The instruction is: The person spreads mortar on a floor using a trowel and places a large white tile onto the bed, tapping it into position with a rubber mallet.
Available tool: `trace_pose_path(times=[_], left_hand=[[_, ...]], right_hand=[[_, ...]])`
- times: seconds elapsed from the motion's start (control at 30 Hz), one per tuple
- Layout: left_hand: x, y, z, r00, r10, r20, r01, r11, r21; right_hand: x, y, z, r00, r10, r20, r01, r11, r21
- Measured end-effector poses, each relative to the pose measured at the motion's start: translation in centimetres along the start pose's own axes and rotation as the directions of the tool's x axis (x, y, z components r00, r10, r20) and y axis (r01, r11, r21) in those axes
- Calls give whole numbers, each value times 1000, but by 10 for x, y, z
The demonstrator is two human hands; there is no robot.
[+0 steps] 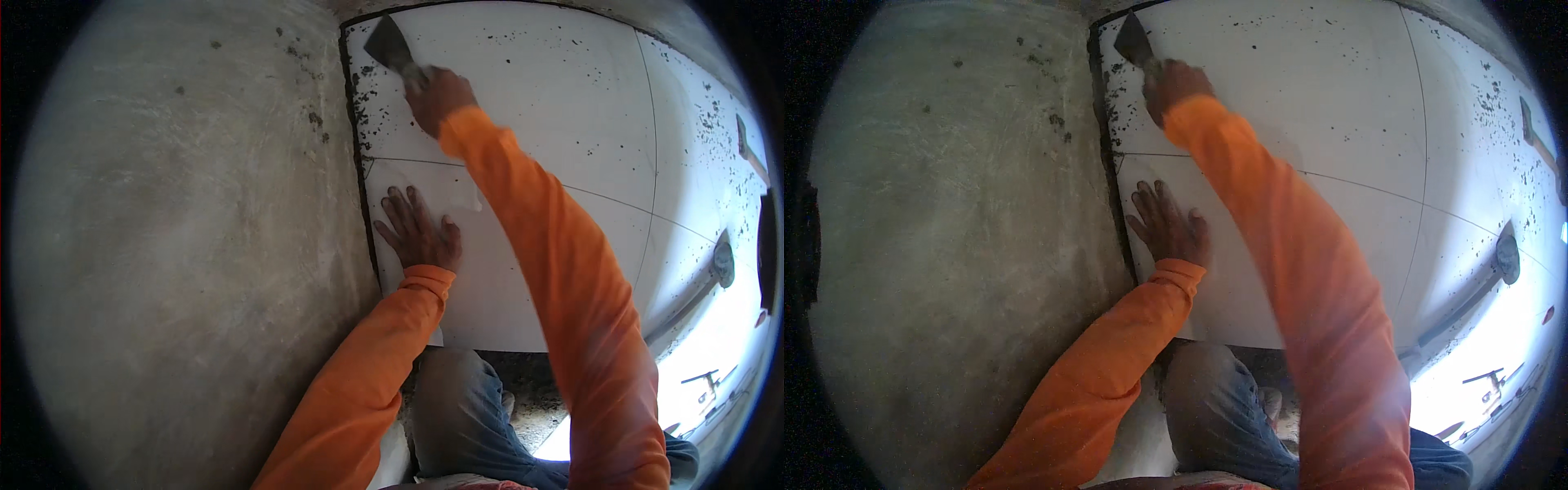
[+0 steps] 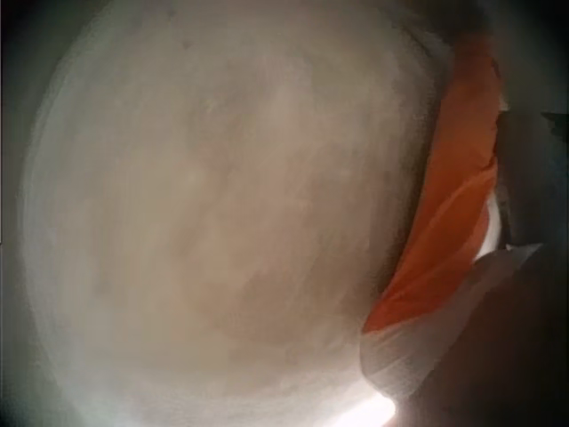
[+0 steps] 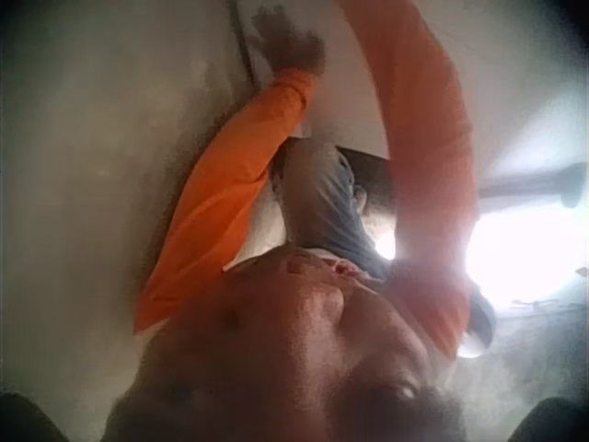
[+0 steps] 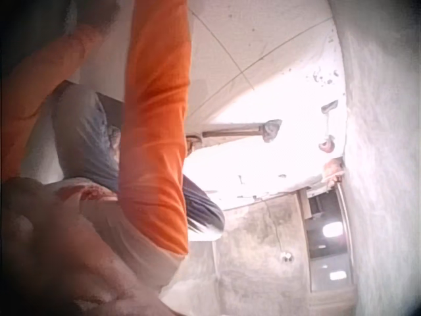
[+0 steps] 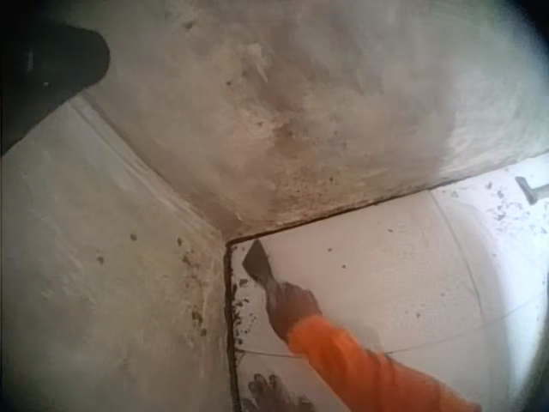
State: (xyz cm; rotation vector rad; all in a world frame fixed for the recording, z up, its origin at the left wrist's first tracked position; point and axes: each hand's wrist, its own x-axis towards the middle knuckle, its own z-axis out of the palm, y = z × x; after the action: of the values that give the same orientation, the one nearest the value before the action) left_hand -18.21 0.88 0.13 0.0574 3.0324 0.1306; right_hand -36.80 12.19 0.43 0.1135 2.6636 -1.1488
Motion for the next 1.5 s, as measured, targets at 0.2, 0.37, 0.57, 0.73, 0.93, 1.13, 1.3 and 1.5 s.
trace_pose_path(times=[0.2, 0.37, 0.57, 0.73, 0.93, 1.13, 1.3, 1.5], left_hand=[[1, -1, 7, 998, 5, -65, -5, 1000, -4], [-1, -1, 0, 999, -21, -33, 22, 1000, 13], [-1, 5, 9, 998, -18, -68, 14, 998, -63], [2, 1, -1, 999, -30, -41, 29, 999, -27], [-1, -9, -2, 998, -21, -52, 20, 1000, -23], [1, -1, 3, 1000, -19, 4, 19, 996, -85], [0, 2, 8, 998, 19, -66, -27, 992, -127], [-8, -22, 7, 990, 29, -140, -42, 995, -93]], right_hand=[[-5, -26, 30, 993, 115, -14, -115, 993, -7], [-57, 9, -15, 848, -418, 327, 511, 809, -290], [-13, -9, 6, 991, -124, -42, 123, 992, -9], [-92, 83, -39, 986, -138, -91, 150, 977, 153], [-77, 81, -107, 768, -296, -568, -269, 655, -706], [77, -15, 19, 898, -421, 127, 421, 741, -523], [61, -41, 33, 946, -309, 102, 294, 678, -673], [23, -25, 37, 794, -583, 172, 607, 773, -183]])
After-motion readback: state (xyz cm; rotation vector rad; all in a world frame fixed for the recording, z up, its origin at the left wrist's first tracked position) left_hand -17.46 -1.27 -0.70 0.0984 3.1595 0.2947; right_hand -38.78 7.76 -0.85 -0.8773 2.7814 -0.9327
